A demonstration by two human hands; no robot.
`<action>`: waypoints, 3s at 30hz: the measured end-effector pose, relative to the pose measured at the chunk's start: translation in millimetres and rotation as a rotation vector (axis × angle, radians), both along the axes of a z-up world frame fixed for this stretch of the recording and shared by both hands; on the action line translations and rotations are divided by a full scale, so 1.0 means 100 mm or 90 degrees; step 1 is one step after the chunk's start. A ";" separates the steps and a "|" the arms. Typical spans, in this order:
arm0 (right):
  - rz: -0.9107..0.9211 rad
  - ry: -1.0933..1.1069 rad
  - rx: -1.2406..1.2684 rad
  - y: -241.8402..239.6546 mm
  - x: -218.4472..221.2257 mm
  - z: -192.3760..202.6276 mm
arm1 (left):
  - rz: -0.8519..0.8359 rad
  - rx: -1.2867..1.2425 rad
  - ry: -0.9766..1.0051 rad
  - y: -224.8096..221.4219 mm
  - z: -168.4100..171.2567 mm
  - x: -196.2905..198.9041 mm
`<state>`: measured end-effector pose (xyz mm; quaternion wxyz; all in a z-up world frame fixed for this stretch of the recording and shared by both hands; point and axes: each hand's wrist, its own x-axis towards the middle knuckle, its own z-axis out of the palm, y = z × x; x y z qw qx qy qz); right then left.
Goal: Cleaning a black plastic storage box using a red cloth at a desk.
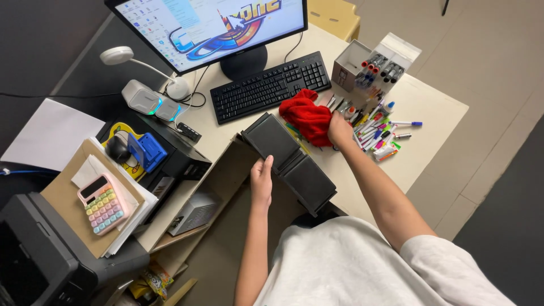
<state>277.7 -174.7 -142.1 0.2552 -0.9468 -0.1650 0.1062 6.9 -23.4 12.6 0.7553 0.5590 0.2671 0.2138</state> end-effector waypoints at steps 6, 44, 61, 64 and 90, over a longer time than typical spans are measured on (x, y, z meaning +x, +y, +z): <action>0.040 0.042 -0.113 0.12 0.22 -0.13 | 0.008 -0.019 0.013 -0.12 0.10 0.08; 0.204 -0.426 0.156 -0.70 -1.33 2.92 | -0.146 0.194 -0.073 -1.03 1.16 0.91; 0.149 -0.457 0.135 -1.46 -2.02 3.06 | -0.333 0.194 -0.105 -1.52 1.10 0.61; 0.176 -0.430 0.088 -1.57 -2.22 2.85 | -0.338 -0.005 -0.124 -1.56 1.02 0.64; -0.305 -0.043 0.593 -2.43 -2.12 2.30 | -0.681 0.335 -0.294 -1.75 0.08 0.59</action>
